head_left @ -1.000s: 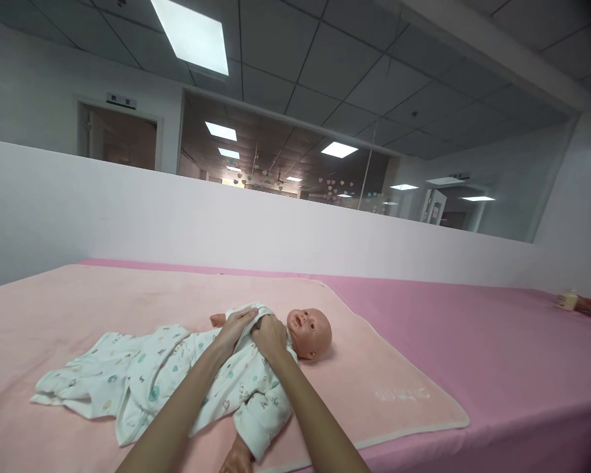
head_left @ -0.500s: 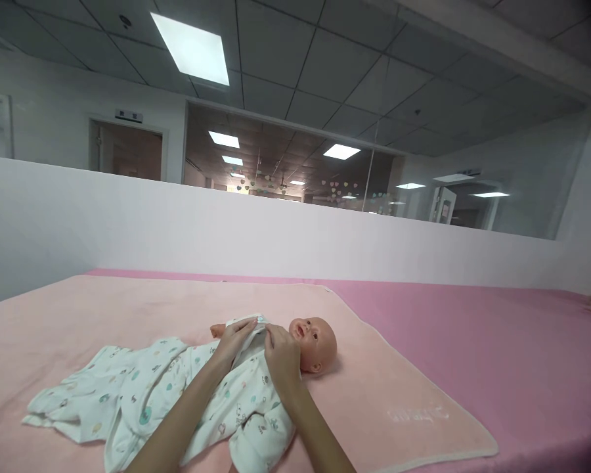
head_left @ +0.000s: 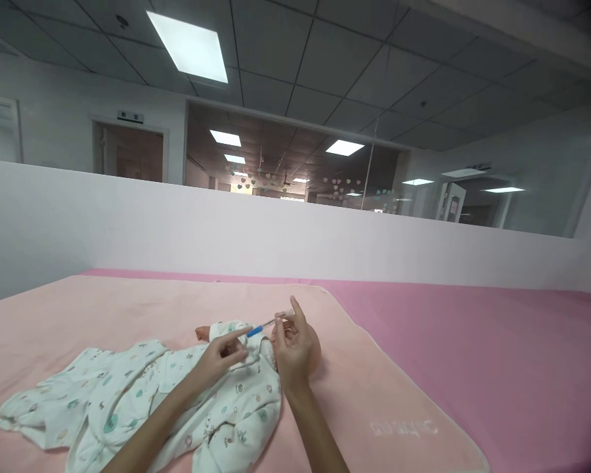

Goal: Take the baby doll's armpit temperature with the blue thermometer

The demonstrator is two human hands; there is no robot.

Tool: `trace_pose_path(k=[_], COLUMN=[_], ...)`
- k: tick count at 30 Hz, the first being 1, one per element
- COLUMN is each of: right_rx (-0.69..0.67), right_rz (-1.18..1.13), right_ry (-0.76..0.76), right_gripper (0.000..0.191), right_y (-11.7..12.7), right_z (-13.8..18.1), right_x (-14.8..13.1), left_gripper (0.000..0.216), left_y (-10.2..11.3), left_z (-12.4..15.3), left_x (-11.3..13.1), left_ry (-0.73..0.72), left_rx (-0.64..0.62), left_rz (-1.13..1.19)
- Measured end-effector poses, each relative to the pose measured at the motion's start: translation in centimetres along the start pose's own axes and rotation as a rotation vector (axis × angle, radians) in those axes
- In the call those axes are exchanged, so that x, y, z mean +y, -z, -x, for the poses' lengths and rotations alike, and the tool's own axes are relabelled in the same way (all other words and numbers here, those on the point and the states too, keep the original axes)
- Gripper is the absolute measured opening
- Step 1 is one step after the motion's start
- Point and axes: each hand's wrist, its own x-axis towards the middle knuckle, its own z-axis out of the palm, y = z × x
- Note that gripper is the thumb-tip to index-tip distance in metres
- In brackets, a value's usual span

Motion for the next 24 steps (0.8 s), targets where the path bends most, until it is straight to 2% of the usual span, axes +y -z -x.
trace_pose_path(k=[3,7,10,13,18,24], right_rx=[-0.087,-0.174,-0.221,-0.244,-0.2,-0.214], right_rz=[-0.133,-0.208,-0.219,-0.157,0.017,0.196], right_ry=[-0.012,-0.036,-0.063,-0.047,0.053,0.007], right_gripper=[0.037,0.028,0.025,0.026,0.031,0.03], right_y=[-1.1,-2.6,-3.2,-3.4,-3.3,-3.1], right_z=[-0.1,-0.3,-0.1,0.5,1.3,1.4], right_x=[0.8,1.7,2.5,3.1,3.5,3.8], left_gripper=[0.049,0.041,0.033,0.023,0.011,0.011], left_y=[0.7,1.3,1.7,2.0,2.1,2.2], left_z=[-0.5,-1.0,-1.3,-1.4,-1.4,-1.4], left_x=[-0.5,-1.4,-2.1,-2.1,-1.5,-1.8], left_ry=[0.062,0.188,0.217,0.21,0.168,0.227], left_rx=[0.117,0.359,0.458,0.503,0.522,0.543], left_rz=[0.326,0.596,0.73,0.835,0.923,0.924])
